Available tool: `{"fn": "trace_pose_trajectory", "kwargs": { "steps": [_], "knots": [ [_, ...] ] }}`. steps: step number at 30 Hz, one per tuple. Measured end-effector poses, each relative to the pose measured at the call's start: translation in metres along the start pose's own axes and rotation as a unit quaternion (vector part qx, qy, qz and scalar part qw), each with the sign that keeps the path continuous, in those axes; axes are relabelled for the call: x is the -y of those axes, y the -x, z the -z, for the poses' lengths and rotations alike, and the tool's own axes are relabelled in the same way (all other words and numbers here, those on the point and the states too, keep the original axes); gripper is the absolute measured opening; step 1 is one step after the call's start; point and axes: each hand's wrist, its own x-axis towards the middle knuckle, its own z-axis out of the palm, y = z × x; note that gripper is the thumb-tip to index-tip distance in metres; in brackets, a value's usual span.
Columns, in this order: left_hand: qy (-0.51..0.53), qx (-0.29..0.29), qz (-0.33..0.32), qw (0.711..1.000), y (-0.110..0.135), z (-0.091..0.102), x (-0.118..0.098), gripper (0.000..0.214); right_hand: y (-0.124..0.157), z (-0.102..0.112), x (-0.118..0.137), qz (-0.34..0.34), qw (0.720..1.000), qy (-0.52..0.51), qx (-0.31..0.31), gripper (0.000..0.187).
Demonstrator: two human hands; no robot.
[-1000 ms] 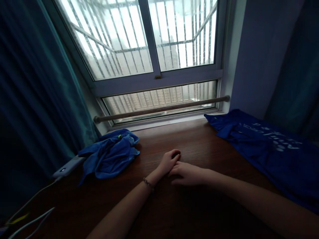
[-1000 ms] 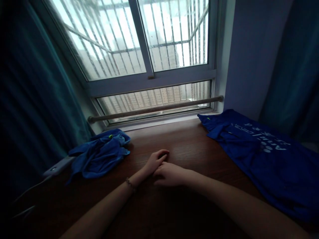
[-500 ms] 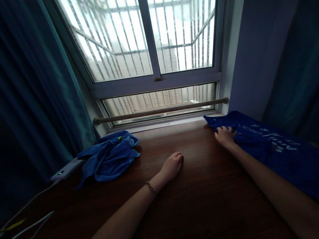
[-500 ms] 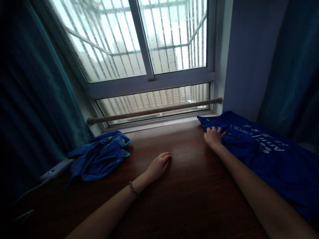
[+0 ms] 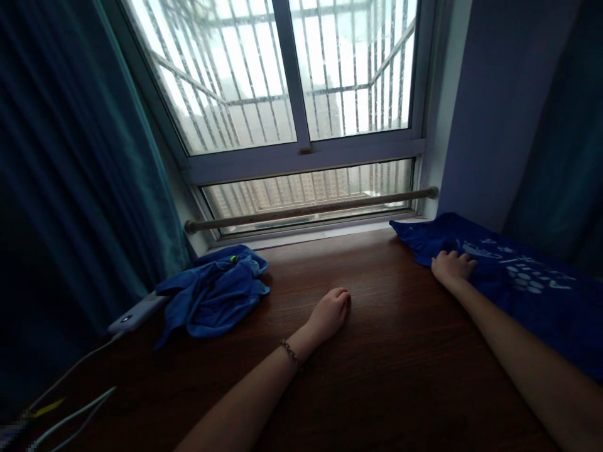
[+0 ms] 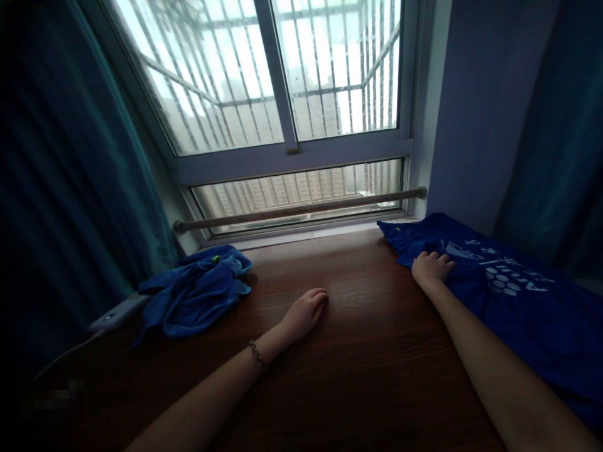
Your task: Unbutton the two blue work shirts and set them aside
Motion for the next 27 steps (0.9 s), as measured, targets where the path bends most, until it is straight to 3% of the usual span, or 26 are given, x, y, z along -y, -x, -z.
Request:
{"fn": "trace_pose_trajectory", "kwargs": {
  "steps": [8, 13, 17, 22, 25, 27],
  "knots": [
    [0.0, 0.001, -0.002, 1.0, 0.0, 0.001, -0.001, 0.028, 0.021, 0.017, 0.021, 0.122, 0.992, -0.021, 0.03, 0.032],
    [0.002, -0.001, -0.005, 1.0, 0.0, 0.001, 0.001, 0.027, 0.038, 0.032, 0.045, 0.146, 0.982, -0.06, 0.1, 0.032],
    [0.002, -0.002, -0.012, 1.0, 0.001, -0.001, 0.003, 0.027, 0.066, 0.048, 0.072, 0.213, 0.964, -0.083, 0.133, 0.034],
    [-0.053, -0.065, -0.002, 0.996, 0.001, -0.006, 0.004, 0.031, 0.117, 0.067, 0.103, 0.349, 0.916, -0.125, 0.156, 0.029],
    [-0.113, -0.115, 0.024, 0.987, 0.001, -0.007, 0.003, 0.046, 0.142, 0.077, 0.115, 0.431, 0.862, -0.185, 0.194, 0.024],
    [-0.137, -0.114, 0.034, 0.983, 0.001, -0.007, 0.002, 0.049, 0.15, 0.082, 0.119, 0.458, 0.825, -0.238, 0.232, 0.022]
  ]
}}
